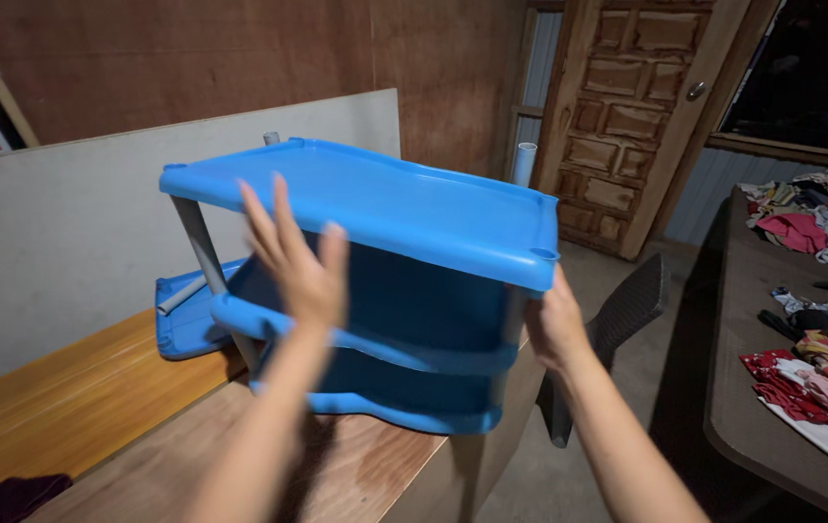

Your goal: The person assembles a blue plastic three-tier shelf by inserting gray cylindrical legs into the corners of each shelf layer. They stack the shelves in sequence, aligning the legs and pressing them into place to form a stable unit.

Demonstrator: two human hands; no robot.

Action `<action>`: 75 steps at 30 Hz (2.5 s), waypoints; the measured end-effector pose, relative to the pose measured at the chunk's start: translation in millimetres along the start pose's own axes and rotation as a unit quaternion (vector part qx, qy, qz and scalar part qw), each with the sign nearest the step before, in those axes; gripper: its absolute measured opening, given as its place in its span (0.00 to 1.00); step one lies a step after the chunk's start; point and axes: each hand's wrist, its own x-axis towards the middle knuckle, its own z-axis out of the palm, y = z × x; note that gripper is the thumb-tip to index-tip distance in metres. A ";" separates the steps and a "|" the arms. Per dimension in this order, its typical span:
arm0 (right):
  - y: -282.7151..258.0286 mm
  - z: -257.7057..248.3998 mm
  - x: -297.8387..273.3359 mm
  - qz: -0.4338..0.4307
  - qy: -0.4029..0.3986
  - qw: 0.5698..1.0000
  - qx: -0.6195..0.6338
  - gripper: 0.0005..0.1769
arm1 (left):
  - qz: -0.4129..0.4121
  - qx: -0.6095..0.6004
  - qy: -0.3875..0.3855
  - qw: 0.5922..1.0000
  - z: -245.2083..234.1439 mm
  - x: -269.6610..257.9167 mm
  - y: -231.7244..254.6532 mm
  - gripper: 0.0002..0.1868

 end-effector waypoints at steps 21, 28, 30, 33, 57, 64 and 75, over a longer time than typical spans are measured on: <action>22.8 37.6 -32.6 -0.088 -0.082 0.987 -0.109 0.25 | -0.438 -0.677 -0.139 0.575 9.0 -17.6 108.7 0.12; 15.0 42.2 -46.1 -0.100 -0.137 0.980 -0.109 0.22 | -0.414 -0.738 -0.121 0.519 22.9 4.8 115.1 0.09; 11.9 46.1 -46.9 -0.096 -0.147 0.980 -0.097 0.22 | -0.414 -0.732 -0.125 0.526 33.7 1.5 114.1 0.08; 10.1 50.2 -44.0 -0.100 -0.145 0.979 -0.104 0.22 | -0.428 -0.712 -0.132 0.541 45.6 -3.7 106.4 0.07; 7.3 51.7 -48.0 -0.119 -0.175 0.970 -0.122 0.22 | -0.379 -0.673 -0.126 0.623 47.6 -23.6 92.8 0.08; 10.5 51.9 -50.1 -0.157 -0.171 0.960 -0.156 0.23 | -0.382 -0.676 -0.098 0.623 47.1 -23.4 98.6 0.07; 10.6 53.8 -51.5 -0.142 -0.156 0.962 -0.174 0.24 | -0.393 -0.679 -0.111 0.610 52.8 -24.4 94.6 0.08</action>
